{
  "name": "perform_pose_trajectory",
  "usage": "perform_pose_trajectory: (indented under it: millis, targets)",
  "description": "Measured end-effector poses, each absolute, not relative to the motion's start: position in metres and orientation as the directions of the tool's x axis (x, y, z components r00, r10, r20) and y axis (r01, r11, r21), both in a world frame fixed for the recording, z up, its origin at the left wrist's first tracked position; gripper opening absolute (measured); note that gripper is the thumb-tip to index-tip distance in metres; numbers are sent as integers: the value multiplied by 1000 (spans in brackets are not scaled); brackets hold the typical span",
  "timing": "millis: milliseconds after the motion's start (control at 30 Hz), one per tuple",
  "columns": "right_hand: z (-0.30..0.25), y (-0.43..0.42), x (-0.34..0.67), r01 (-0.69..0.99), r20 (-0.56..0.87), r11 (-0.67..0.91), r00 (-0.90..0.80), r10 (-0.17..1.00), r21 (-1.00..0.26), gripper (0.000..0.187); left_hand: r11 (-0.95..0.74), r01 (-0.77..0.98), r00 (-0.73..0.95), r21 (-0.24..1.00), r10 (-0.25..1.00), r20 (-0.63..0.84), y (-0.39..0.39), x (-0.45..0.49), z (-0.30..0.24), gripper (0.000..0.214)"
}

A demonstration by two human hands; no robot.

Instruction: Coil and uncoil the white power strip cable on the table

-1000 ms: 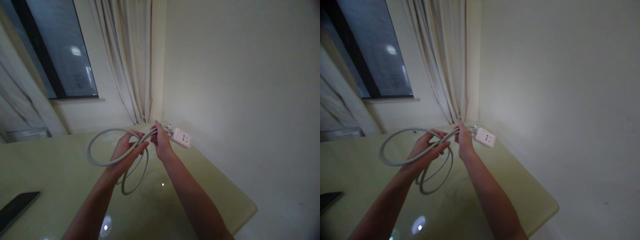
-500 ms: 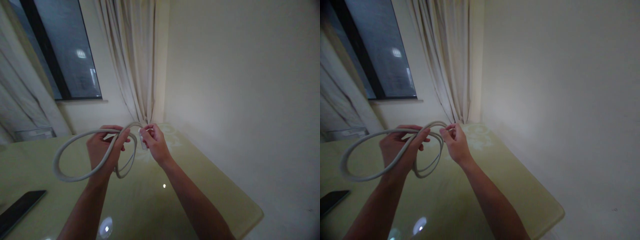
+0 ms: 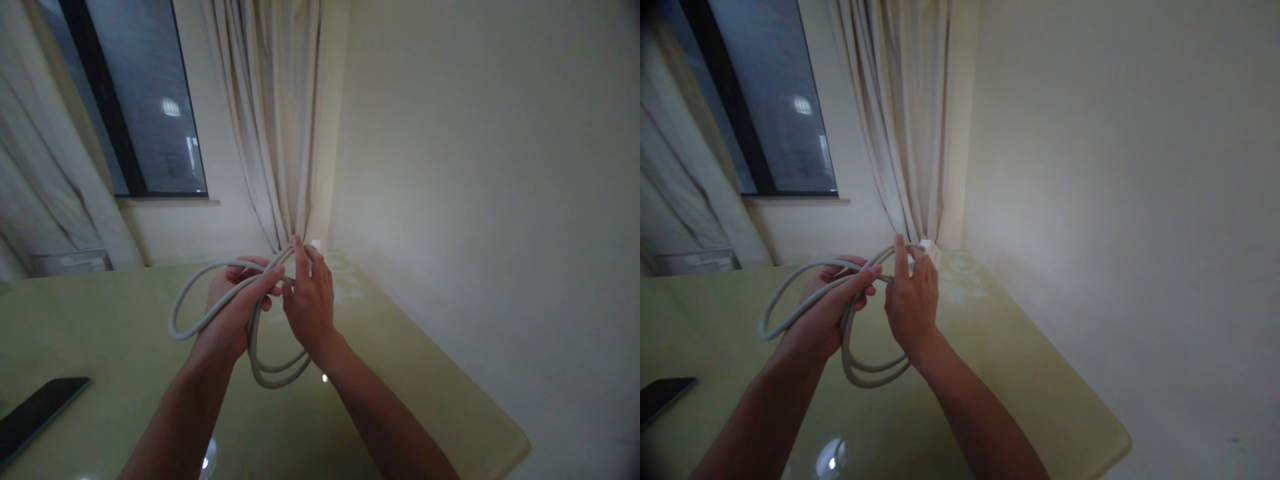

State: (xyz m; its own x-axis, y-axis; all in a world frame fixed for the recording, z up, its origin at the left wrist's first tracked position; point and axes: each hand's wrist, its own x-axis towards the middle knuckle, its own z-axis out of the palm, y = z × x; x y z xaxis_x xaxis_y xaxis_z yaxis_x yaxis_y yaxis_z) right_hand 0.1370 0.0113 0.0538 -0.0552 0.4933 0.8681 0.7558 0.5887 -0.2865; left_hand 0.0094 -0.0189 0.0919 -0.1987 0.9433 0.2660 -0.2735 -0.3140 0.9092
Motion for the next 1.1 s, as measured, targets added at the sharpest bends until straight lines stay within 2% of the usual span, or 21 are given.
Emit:
perform_pose_trajectory:
  millis: [133,300,367,467,567,667,933,1100]
  targets:
    - [60,14,146,748,834,573,-47,549,-336,52,-304,-294,-207,906,946,250,-20,18,90,48]
    - [67,11,152,733,758,568,-110,642,-375,48,-318,-211,-214,924,938,274,-18,15,90,46]
    - [69,9,152,733,743,583,-163,649,-349,47,-310,-145,-205,940,939,278,-17,9,91,45]
    - [70,10,152,744,723,610,-260,640,-273,35,-295,-35,-176,955,942,285,-18,-3,94,43]
    - [68,13,152,738,705,652,-369,606,-173,22,-310,86,-117,947,940,319,-22,-16,99,39]
    - [66,14,153,688,696,715,-452,557,-126,18,-323,146,-46,935,942,333,-24,-27,102,32]
    - [76,8,163,532,654,841,-602,459,-100,16,-332,-19,112,943,937,332,-7,-49,87,27]
    - [78,10,164,467,628,850,-591,506,-246,21,-249,-136,209,959,939,273,-1,-53,76,27]
